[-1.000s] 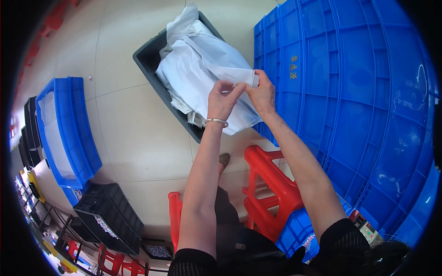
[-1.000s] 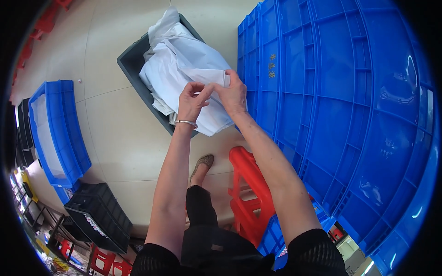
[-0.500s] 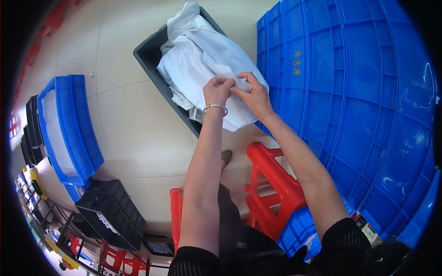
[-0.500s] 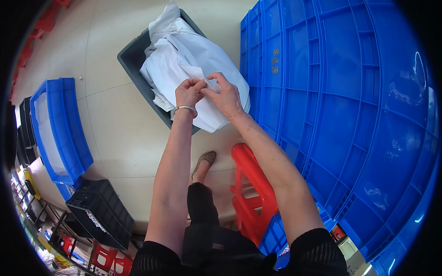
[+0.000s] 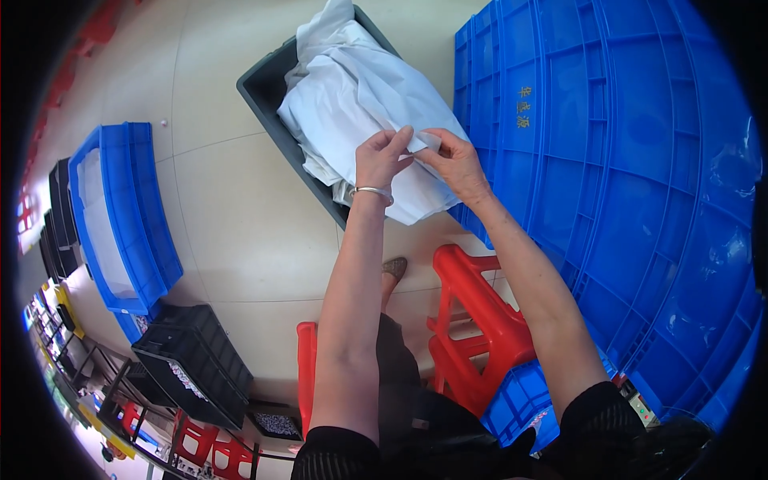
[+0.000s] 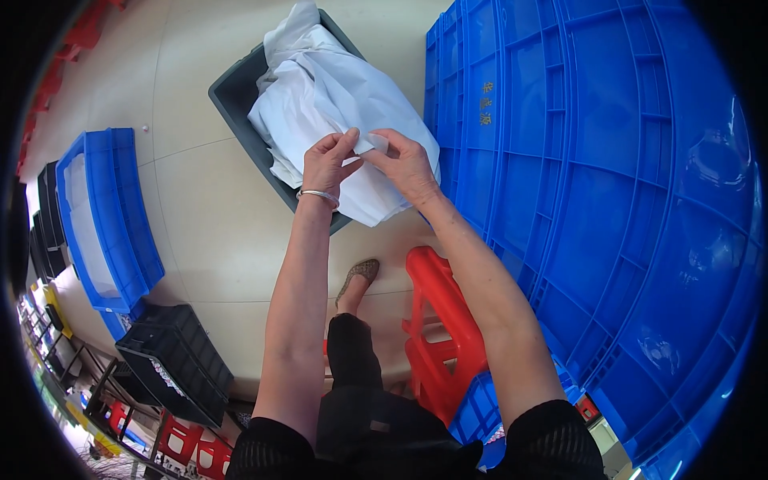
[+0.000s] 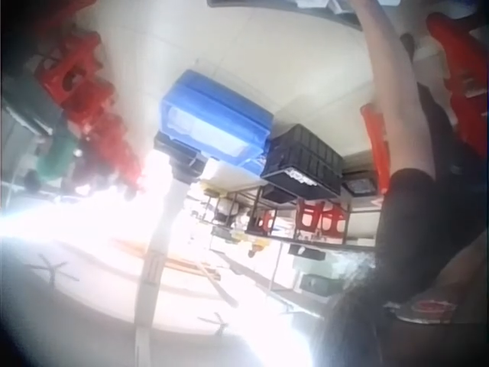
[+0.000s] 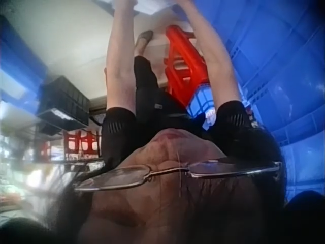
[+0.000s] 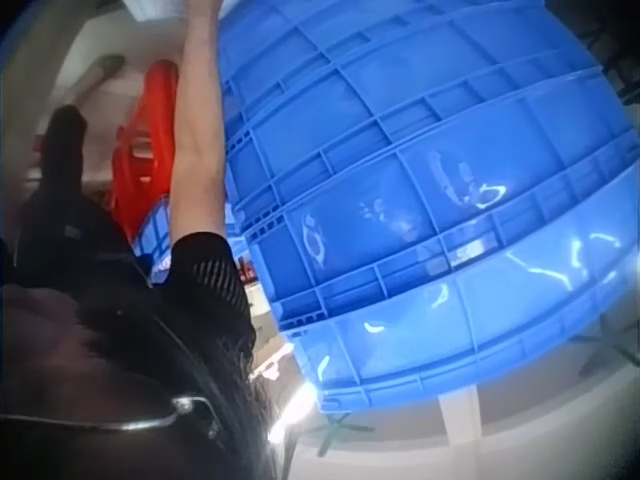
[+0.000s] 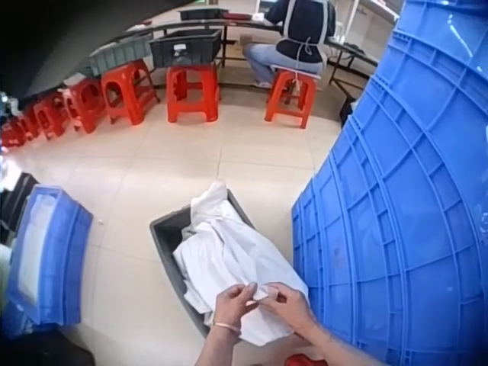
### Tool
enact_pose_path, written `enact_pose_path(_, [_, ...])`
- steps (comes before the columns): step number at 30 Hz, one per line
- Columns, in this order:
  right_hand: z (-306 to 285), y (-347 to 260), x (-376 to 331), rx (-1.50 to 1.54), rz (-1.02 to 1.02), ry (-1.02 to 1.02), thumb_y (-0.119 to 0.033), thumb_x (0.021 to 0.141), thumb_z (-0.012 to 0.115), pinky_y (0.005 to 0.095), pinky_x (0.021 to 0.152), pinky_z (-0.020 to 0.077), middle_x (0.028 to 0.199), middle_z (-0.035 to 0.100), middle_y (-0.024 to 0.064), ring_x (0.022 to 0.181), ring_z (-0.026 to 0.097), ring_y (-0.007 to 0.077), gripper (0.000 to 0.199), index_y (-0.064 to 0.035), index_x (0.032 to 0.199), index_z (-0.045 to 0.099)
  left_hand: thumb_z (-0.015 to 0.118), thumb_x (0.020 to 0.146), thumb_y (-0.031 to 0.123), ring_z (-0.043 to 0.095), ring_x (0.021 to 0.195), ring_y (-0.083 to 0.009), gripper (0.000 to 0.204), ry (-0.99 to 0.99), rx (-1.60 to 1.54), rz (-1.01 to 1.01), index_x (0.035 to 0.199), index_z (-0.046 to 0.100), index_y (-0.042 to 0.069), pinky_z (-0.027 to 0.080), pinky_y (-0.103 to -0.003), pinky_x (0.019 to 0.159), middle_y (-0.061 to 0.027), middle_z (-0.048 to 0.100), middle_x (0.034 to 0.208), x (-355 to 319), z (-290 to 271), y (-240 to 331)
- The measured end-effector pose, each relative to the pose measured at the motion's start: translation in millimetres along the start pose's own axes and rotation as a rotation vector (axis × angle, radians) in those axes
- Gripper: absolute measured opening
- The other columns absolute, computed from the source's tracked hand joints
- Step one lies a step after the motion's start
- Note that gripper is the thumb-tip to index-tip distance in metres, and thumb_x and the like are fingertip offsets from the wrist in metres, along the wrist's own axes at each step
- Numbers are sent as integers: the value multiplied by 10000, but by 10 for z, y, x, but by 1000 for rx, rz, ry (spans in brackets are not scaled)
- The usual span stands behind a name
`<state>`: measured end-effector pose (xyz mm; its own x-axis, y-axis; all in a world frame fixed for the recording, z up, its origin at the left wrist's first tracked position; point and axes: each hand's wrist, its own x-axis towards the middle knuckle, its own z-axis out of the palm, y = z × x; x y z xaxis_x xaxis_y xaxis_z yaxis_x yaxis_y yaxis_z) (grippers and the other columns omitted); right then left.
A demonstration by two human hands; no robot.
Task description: Sorting small toy figurines and packing them into a plastic bin lined with paper.
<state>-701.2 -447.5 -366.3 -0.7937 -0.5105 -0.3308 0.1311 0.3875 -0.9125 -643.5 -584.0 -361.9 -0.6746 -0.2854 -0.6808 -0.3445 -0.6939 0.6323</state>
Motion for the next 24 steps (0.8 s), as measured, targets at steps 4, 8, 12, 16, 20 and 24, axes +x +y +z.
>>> enact_pose_path(4, [27, -250, -59, -96, 47, 44, -157, 807, 657, 279, 626, 468, 734, 593, 52, 659, 552, 123, 297, -63, 1079, 580, 723, 799, 261, 557, 633, -84, 259, 28, 131, 78, 741, 618, 32, 469, -222, 589, -16, 606, 693, 34, -48, -37])
enact_pose_path(8, [4, -220, -33, -364, -249, 113, -119, 825, 610, 309, 612, 476, 785, 628, 117, 660, 607, 236, 245, -72, 1065, 589, 706, 809, 279, 522, 599, -78, 310, -2, 315, 237, 694, 610, 7, 404, -209, 530, -29, 602, 658, 44, 44, 2])
enact_pose_path(12, [-7, -157, 7, -334, -217, 194, -133, 829, 611, 327, 609, 483, 771, 646, 136, 669, 624, 283, 176, -51, 983, 631, 704, 823, 295, 545, 623, -70, 287, -66, 216, 283, 746, 626, 30, 458, -210, 595, -18, 608, 672, 83, 67, 3])
enact_pose_path(16, [-42, -162, 17, -261, -17, 240, -167, 824, 661, 229, 512, 369, 589, 524, 8, 564, 424, 47, 154, -15, 843, 664, 678, 838, 349, 581, 653, -75, 300, -19, 162, 198, 751, 627, 66, 472, -215, 600, -6, 617, 699, 30, 16, 12])
enact_pose_path(20, [-36, -195, 27, -240, 60, 227, -232, 757, 709, 272, 551, 434, 583, 580, 83, 540, 505, 125, 224, -16, 766, 651, 690, 804, 434, 592, 650, -83, 361, 17, 238, 45, 738, 622, 86, 477, -224, 586, -6, 616, 698, -10, 18, 9])
enact_pose_path(24, [7, -184, 36, -268, 62, 228, -260, 721, 739, 284, 521, 401, 549, 524, 60, 526, 440, 126, 290, -10, 682, 597, 708, 761, 498, 580, 625, -85, 417, 45, 203, -159, 733, 618, 92, 466, -225, 562, -7, 608, 684, -32, 56, 70])
